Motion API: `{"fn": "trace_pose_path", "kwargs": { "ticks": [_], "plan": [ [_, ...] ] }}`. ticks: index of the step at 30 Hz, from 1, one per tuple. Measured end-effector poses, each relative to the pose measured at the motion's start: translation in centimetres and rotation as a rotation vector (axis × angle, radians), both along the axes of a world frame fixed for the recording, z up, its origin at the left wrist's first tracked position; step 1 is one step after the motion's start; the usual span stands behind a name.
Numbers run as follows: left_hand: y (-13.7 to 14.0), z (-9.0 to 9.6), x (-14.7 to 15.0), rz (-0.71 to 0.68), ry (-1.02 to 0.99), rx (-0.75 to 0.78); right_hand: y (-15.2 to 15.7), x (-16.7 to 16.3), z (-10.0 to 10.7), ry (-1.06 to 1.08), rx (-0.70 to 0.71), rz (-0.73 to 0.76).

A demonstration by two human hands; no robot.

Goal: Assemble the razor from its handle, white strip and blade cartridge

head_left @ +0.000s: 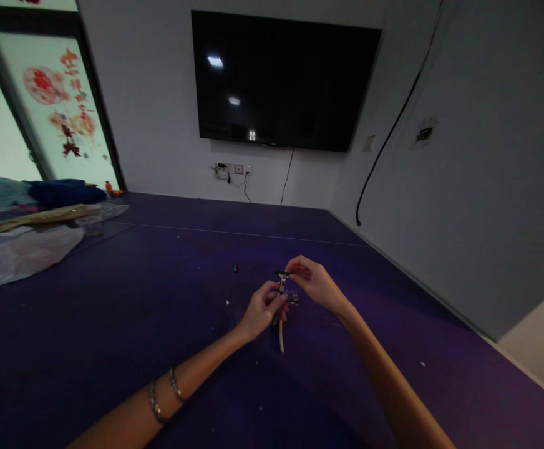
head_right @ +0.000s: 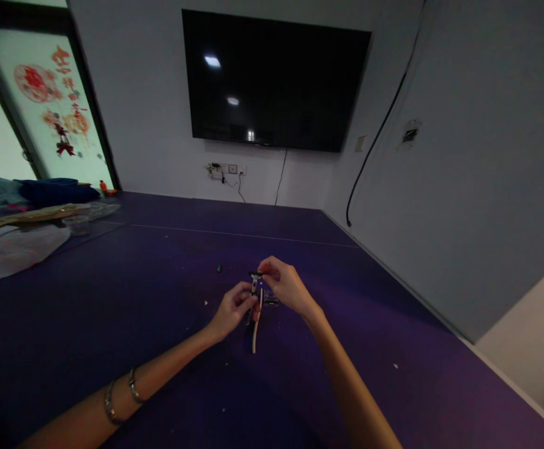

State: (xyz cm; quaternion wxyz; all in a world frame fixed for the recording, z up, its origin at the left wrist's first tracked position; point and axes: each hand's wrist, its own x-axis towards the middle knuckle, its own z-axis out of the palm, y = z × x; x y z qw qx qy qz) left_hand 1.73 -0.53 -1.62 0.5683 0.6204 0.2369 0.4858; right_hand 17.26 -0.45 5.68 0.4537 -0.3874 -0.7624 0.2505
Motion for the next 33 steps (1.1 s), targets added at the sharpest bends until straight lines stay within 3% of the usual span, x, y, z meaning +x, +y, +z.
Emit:
{"fn": "trace_pose_path", "kwargs": {
  "ticks": [5,10,15,21,27,33],
  "plan": [
    [0.7,1.0,-0.4,0.086,-0.008,0.0,0.2,0.3,-0.1,0.003,-0.005,-0.043],
    [1.7,2.7,-1.3,0.196,0.024,0.11,1.1,1.0,-0.9,-0.05,-0.014,-0.155],
    [1.7,4.2,-1.9,0.219,0.07,0.097,1.0,0.3,-1.5,-0.102,-0.261,0.035],
    [1.4,5.1,-2.1,0.057,-0.088,-0.115,-0.4,-1.5,-1.1,0.143,-0.558,0.282],
    [1.1,5.4,-2.2,0.026,-0.112,-0.176,-0.8,-2.5,-1.7,0.25,-0.576,0.324],
    [3.1,4.5,-3.0,0.074,0.036,-0.202,-0.5,-3.2,-2.1,0.301,-0.572,0.191]
  ]
}}
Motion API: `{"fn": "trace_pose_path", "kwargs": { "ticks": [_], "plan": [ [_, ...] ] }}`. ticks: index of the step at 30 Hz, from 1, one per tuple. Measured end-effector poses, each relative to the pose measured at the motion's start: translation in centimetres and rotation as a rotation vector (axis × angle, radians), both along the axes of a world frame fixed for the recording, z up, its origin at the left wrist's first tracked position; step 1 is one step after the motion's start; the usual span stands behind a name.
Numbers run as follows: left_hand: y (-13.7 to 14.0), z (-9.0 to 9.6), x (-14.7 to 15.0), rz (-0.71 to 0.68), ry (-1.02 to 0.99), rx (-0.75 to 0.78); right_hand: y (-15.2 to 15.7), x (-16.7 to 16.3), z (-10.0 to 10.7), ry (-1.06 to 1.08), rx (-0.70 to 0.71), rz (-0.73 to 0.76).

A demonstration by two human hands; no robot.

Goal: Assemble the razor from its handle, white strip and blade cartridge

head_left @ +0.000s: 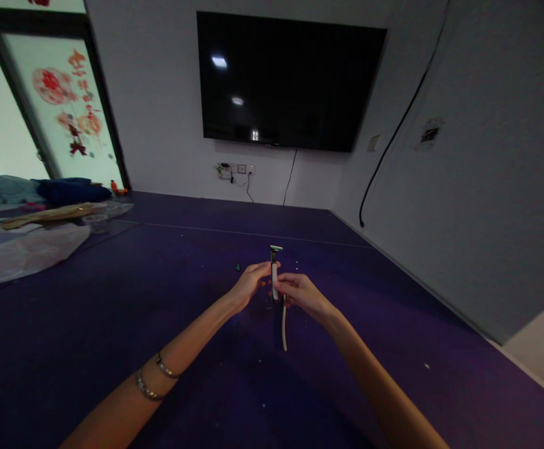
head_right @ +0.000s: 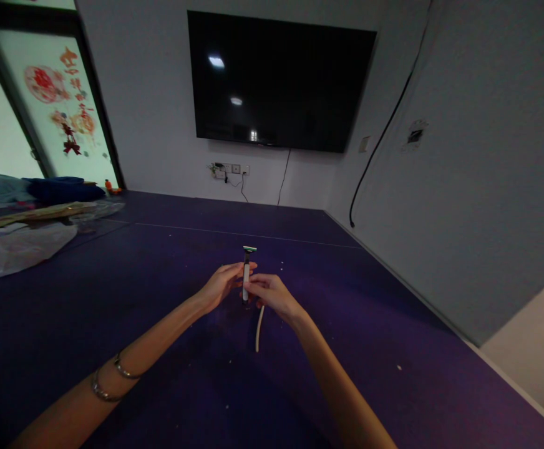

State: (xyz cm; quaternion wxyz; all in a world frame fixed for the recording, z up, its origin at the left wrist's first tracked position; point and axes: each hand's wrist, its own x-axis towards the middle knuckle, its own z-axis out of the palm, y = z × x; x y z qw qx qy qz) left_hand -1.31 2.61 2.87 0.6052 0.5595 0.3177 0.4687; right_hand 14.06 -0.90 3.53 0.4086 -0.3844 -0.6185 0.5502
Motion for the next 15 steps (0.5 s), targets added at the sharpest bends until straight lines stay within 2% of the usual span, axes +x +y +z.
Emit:
{"fn": "trace_pose_path", "kwargs": {
  "ticks": [2,6,10,15],
  "plan": [
    [1.5,-0.6,-0.9,0.081,0.112,-0.041,0.3,-0.1,-0.4,-0.005,-0.048,-0.107],
    [4.3,-1.5,-3.6,0.361,0.251,-0.132,1.2,-0.1,-2.0,-0.118,-0.112,-0.289],
    [5.8,-1.7,-5.8,0.431,0.269,-0.147,2.1,0.0,-4.1,-0.359,-0.086,-0.321],
    [6.2,-1.6,-6.4,0.44,0.246,-0.151,2.5,-0.3,-5.7,-0.58,-0.046,-0.348]
  ]
}}
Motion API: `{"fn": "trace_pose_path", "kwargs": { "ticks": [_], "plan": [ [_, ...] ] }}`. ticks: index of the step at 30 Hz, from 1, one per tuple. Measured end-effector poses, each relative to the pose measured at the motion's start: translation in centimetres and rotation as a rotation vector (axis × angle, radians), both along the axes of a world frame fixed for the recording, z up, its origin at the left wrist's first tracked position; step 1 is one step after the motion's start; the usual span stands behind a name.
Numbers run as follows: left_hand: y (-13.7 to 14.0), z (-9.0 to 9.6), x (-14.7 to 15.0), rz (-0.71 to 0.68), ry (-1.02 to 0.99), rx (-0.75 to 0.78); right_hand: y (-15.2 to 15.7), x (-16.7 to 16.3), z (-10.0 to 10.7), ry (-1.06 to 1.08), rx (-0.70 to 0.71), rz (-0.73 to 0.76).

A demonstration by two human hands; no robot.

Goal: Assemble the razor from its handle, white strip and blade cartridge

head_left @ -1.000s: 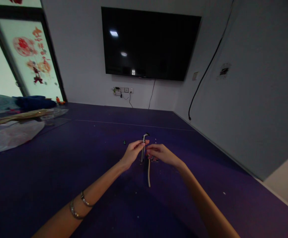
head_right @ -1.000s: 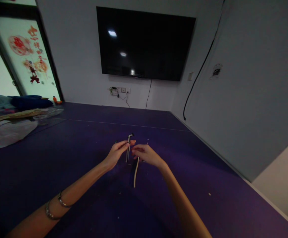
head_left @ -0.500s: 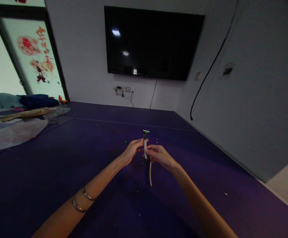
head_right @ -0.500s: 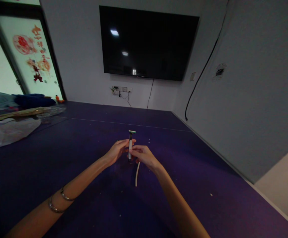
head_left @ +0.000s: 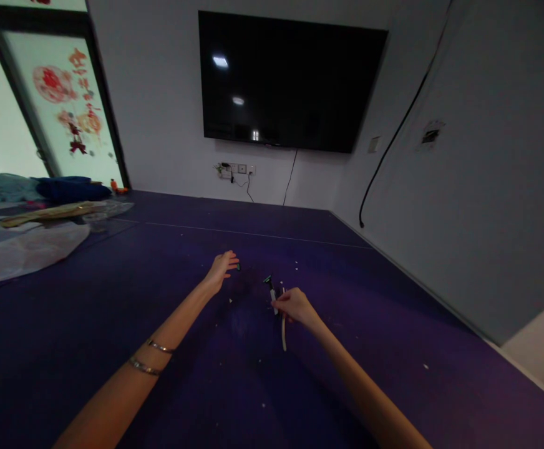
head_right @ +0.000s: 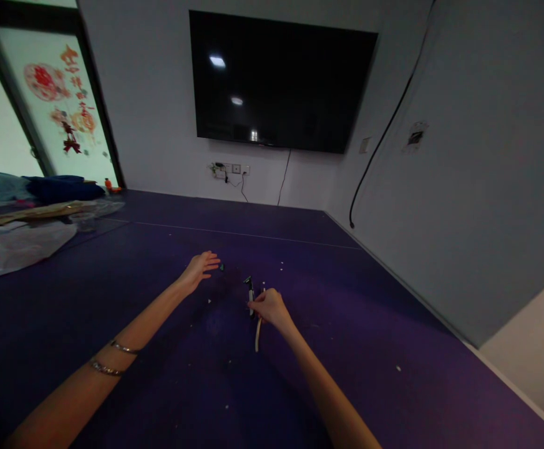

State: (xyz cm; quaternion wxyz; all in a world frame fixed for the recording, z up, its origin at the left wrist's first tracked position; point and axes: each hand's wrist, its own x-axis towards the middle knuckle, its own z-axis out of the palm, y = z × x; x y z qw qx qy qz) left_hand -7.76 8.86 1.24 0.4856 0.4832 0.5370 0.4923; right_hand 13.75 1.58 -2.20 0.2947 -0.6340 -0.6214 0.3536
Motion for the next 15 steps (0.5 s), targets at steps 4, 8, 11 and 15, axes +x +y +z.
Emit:
{"fn": "trace_pose_path", "kwargs": {
  "ticks": [4,8,11,15],
  "plan": [
    [0.2,-0.3,0.1,-0.012,-0.007,-0.009,0.1,-0.1,-0.8,-0.022,0.018,-0.007],
    [0.2,-0.5,0.0,-0.026,-0.014,-0.006,0.4,-0.1,-1.7,-0.046,0.047,-0.019],
    [0.1,-0.5,0.0,-0.031,-0.017,-0.006,0.5,-0.3,-2.0,-0.06,0.067,-0.029],
    [0.1,-0.3,0.0,-0.041,-0.013,-0.021,0.2,-0.9,-1.9,-0.153,0.115,-0.02]
  ]
}}
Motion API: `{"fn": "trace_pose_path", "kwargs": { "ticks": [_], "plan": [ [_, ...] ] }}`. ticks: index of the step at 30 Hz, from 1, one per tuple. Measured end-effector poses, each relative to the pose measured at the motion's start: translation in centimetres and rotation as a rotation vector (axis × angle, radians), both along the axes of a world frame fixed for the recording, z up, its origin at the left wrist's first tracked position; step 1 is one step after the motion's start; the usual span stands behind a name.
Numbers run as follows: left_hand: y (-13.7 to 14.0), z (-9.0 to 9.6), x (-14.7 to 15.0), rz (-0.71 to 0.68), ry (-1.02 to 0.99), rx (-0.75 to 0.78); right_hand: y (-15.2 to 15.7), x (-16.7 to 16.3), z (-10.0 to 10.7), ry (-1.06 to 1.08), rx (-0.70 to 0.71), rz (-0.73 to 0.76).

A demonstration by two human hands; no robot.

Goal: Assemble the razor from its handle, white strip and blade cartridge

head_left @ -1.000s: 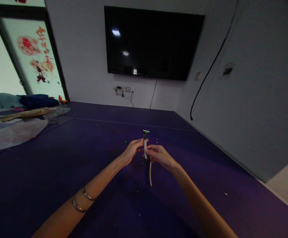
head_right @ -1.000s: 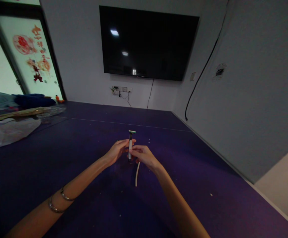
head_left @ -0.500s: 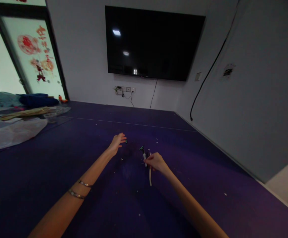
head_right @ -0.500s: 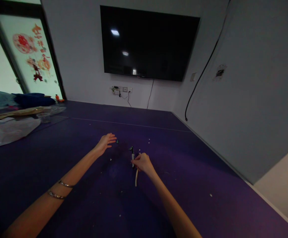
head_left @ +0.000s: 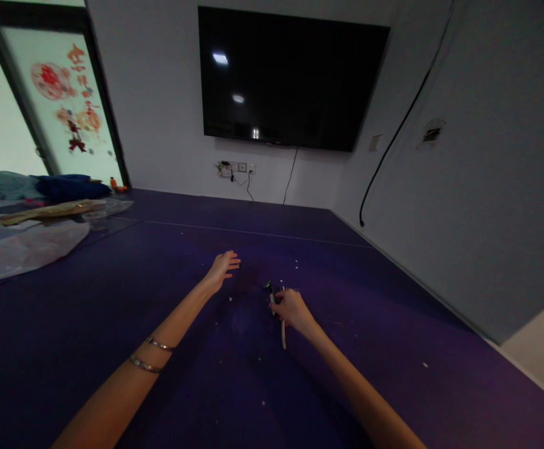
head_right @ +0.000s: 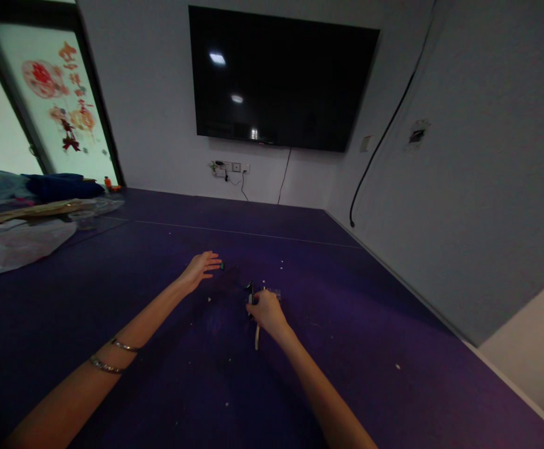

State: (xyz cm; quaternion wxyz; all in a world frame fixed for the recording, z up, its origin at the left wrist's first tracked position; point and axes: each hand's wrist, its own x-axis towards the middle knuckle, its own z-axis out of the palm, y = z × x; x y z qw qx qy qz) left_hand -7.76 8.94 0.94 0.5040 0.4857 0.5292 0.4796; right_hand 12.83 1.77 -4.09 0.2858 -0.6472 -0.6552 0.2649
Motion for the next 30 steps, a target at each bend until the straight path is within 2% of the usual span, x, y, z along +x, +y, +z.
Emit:
{"fn": "trace_pose_path", "kwargs": {
  "ticks": [4,8,14,23,25,30],
  "plan": [
    [0.0,0.1,0.0,-0.021,0.007,-0.015,-0.5,-0.5,0.4,-0.177,0.066,0.049],
    [0.1,-0.1,0.0,-0.04,0.007,-0.009,-0.8,-0.8,0.4,-0.242,0.113,0.091],
    [0.3,-0.5,-0.1,-0.051,-0.002,0.001,-1.1,-1.1,0.2,-0.278,0.16,0.126],
    [0.8,-1.2,-0.2,-0.057,0.015,0.007,-1.0,-0.8,0.4,-0.265,0.15,0.124],
    [1.1,-1.5,-0.4,-0.036,0.095,0.067,-0.6,-0.1,1.0,-0.259,0.17,0.102],
    [2.5,-2.3,-1.5,0.054,0.531,0.322,1.4,4.0,1.9,-0.157,0.248,-0.055]
  ]
}}
